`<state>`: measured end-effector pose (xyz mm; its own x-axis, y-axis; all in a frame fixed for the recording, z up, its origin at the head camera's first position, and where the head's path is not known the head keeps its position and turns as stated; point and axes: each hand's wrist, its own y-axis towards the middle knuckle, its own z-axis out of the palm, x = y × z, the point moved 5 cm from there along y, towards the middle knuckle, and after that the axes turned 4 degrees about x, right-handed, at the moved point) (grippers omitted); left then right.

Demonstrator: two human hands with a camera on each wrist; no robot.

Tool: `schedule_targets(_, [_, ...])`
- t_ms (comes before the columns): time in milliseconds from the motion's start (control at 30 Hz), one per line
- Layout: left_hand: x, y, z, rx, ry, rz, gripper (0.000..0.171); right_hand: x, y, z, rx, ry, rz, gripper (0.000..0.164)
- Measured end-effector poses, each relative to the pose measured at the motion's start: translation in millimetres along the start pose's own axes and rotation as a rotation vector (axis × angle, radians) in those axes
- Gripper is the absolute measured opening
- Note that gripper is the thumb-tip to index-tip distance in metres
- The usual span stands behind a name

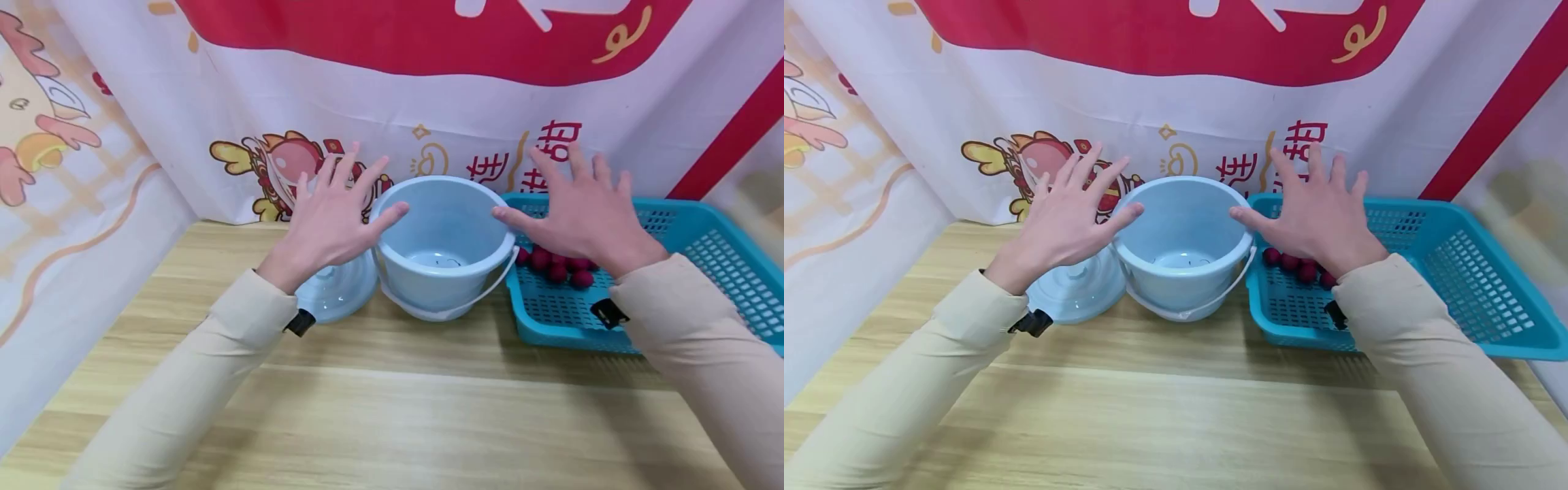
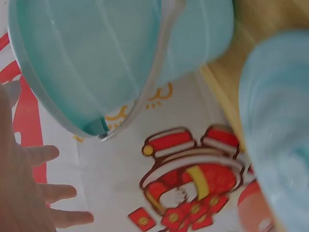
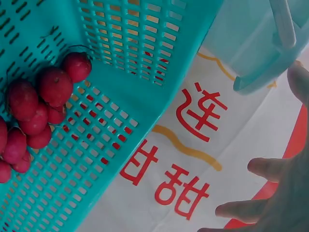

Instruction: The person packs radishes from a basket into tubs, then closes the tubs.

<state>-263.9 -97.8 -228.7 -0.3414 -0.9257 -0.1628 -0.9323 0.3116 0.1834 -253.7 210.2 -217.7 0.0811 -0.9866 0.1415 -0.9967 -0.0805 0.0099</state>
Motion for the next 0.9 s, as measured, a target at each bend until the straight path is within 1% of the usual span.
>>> schedule_targets(100, [3.6, -1.3, 5.7, 0.017, -0.127, 0.013, 0.077, -5.3, 3.1, -2.8, 0.005, 0.043, -0.022, 0.107])
schedule_targets(233, [7.6, -3.9, 20.0, 0.060, -0.338, 0.026, 0.073, -15.7, 8.4, -2.7, 0.043, 0.146, -0.050, 0.105])
schedule_targets(300, [7.8, -5.4, 28.5, 0.070, -0.459, 0.035, 0.072, -22.2, 10.4, -1.6, 0.054, 0.206, -0.061, 0.104])
schedule_targets(400, [6.2, -7.0, 41.4, 0.072, -0.629, 0.041, 0.069, -32.7, 12.0, 1.0, 0.062, 0.309, -0.073, 0.099])
schedule_targets(467, [5.5, -8.1, 48.5, 0.065, -0.723, 0.038, 0.066, -38.4, 13.5, 3.2, 0.064, 0.384, -0.079, 0.095])
schedule_targets(533, [5.0, -8.5, 54.6, 0.047, -0.796, 0.030, 0.064, -44.0, 15.3, 5.5, 0.066, 0.459, -0.088, 0.091])
schedule_targets(600, [4.2, -8.4, 59.4, 0.023, -0.851, 0.026, 0.062, -49.6, 17.8, 8.2, 0.070, 0.516, -0.097, 0.087])
schedule_targets(667, [3.4, -8.1, 62.8, -0.003, -0.879, 0.027, 0.060, -55.2, 20.6, 11.5, 0.073, 0.554, -0.101, 0.084])
schedule_targets(733, [2.2, -8.2, 65.2, -0.018, -0.890, 0.030, 0.058, -60.4, 23.1, 15.5, 0.082, 0.576, -0.094, 0.082])
schedule_targets(900, [-0.5, -9.9, 68.4, -0.023, -0.899, 0.040, 0.057, -68.7, 30.9, 29.0, 0.129, 0.629, -0.066, 0.077])
